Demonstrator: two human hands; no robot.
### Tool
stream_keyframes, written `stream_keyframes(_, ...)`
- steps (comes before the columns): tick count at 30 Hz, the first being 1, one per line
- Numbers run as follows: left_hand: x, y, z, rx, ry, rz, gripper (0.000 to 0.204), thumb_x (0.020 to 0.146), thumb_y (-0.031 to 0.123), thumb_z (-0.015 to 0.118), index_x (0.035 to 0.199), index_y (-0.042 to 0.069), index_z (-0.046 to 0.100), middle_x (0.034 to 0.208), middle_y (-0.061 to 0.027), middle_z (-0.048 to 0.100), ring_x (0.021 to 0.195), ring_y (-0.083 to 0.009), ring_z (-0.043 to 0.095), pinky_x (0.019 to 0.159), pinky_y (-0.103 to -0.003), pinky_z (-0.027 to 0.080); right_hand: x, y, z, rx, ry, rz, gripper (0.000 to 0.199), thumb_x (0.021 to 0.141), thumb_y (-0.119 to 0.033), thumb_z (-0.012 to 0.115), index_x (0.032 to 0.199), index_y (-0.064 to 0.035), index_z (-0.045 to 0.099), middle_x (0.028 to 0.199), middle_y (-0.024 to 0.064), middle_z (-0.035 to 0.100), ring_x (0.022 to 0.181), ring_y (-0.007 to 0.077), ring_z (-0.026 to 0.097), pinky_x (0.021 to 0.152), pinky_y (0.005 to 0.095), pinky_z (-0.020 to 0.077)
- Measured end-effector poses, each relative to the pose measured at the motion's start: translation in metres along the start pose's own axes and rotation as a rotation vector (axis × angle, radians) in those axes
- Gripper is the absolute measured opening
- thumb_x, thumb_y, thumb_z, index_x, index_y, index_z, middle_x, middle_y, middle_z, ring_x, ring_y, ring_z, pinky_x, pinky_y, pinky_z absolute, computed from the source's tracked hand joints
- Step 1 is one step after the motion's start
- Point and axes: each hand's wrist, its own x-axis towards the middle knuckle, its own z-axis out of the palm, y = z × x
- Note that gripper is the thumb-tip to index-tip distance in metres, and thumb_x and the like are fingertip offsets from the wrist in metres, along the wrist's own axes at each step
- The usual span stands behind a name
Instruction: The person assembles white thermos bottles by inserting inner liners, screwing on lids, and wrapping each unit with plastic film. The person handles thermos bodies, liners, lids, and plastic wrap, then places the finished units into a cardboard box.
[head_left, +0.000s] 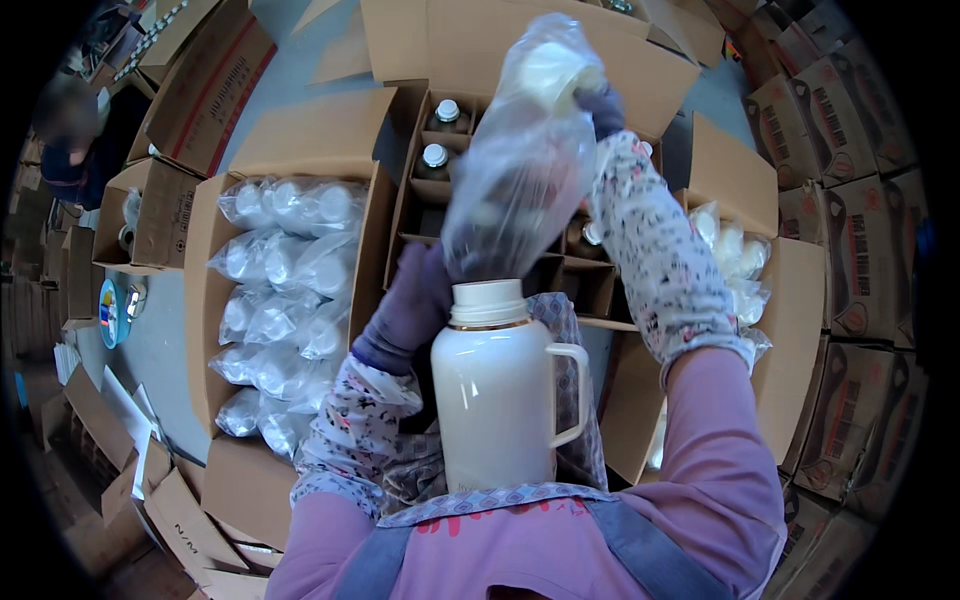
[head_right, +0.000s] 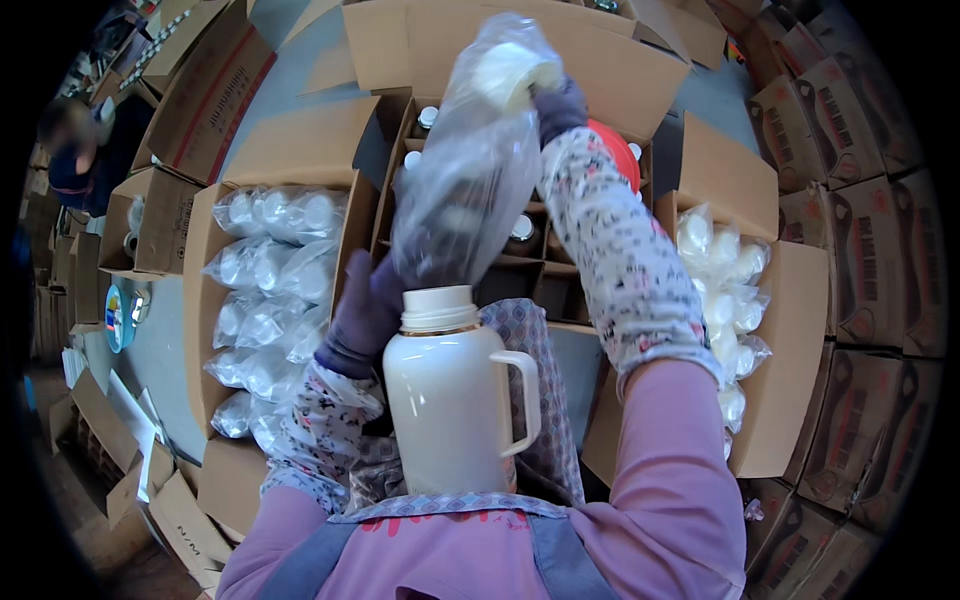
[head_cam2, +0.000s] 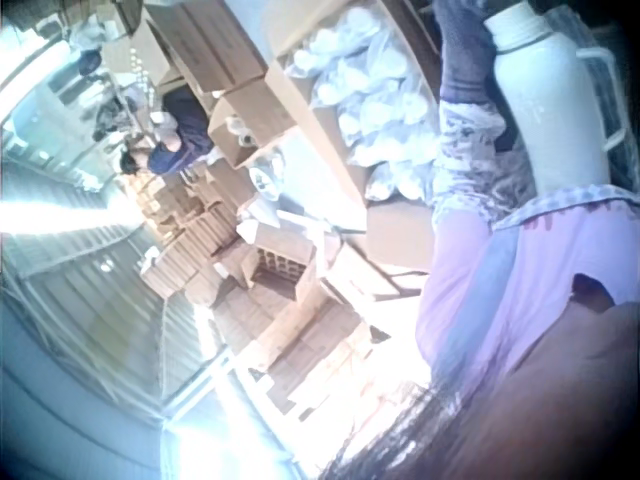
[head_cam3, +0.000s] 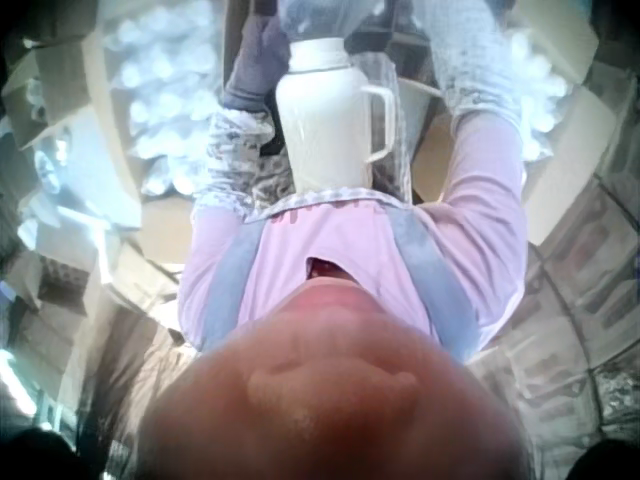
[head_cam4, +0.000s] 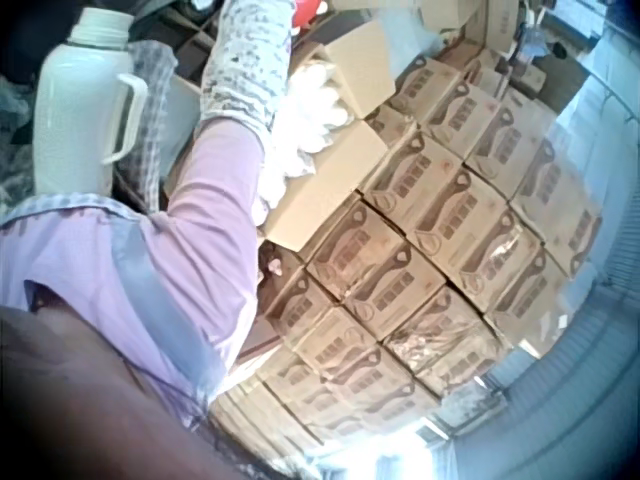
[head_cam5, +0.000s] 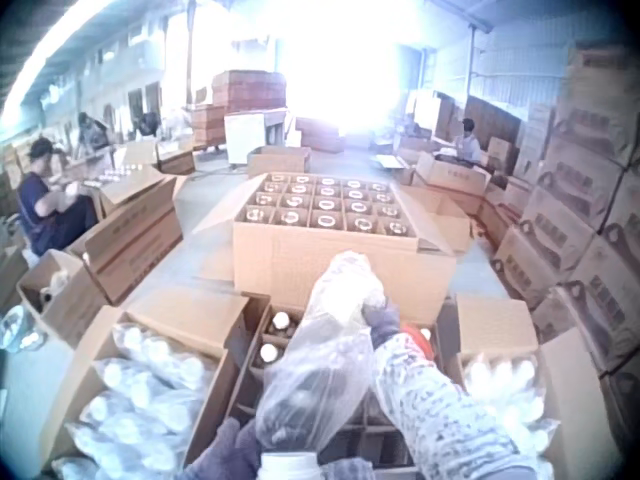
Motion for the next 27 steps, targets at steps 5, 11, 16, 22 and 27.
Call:
stream_keyframes(5, 0.020, 0.042, -0.002, 0.197, -0.140, -0.066, 0.078, 0.089, 0.052, 0.054, 0.149, 0.012, 0.025, 0.135, -0.0142, 0.049, 0.121, -0.0259, 0.049, 0.104, -0.038, 0.038, 0.097, 0.046, -0.047, -0.324, 0.405, -0.153, 0.034, 0.081, -0.020, 0.059, 0.114, -0.0101, 0.061, 0.112, 0.0147, 0.065, 0.103, 0.0325, 0.063, 0.092, 0.0383, 0.0480)
stream_keyframes(11, 0.039, 0.101, 0.027, 0.828, -0.232, -0.485, 0.070, 0.072, 0.023, 0.080, 0.133, 0.002, 0.052, 0.121, -0.0105, 0.059, 0.110, -0.0155, 0.055, 0.097, -0.028, 0.043, 0.141, 0.111, -0.063, -1.151, 0.316, 0.113, 0.055, 0.076, -0.015, 0.061, 0.130, -0.0085, 0.052, 0.127, 0.0191, 0.057, 0.119, 0.0343, 0.054, 0.100, 0.0399, 0.0424)
stream_keyframes(16, -0.044, 0.110, -0.036, 0.691, 0.063, -0.059, 0.058, 0.077, 0.019, 0.067, 0.129, -0.002, 0.053, 0.118, -0.0108, 0.061, 0.105, -0.0172, 0.059, 0.093, -0.030, 0.046, 0.066, 0.084, -0.027, -1.228, 0.628, -0.618, 0.053, 0.074, -0.018, 0.066, 0.125, -0.0086, 0.054, 0.117, 0.0218, 0.056, 0.109, 0.0365, 0.055, 0.097, 0.0458, 0.0415)
stream_keyframes(22, -0.147, 0.045, -0.038, 0.571, 0.458, 0.358, 0.056, 0.082, 0.038, 0.070, 0.124, 0.004, 0.055, 0.124, -0.0180, 0.056, 0.113, -0.0267, 0.055, 0.096, -0.039, 0.044, -0.051, 0.169, 0.020, -1.073, -0.712, -0.860, 0.038, 0.072, -0.011, 0.059, 0.109, -0.0158, 0.063, 0.113, 0.0068, 0.059, 0.108, 0.0272, 0.056, 0.090, 0.0435, 0.0451)
stream_keyframes(27, -0.203, 0.033, -0.021, 0.589, 0.294, 0.094, 0.061, 0.068, 0.034, 0.083, 0.119, 0.009, 0.060, 0.129, -0.0184, 0.054, 0.121, -0.0289, 0.049, 0.102, -0.042, 0.036, -0.016, 0.203, 0.053, -1.990, -0.659, -0.264, 0.036, 0.085, -0.021, 0.053, 0.121, -0.0208, 0.058, 0.126, 0.0080, 0.053, 0.124, 0.0254, 0.045, 0.103, 0.0476, 0.0330)
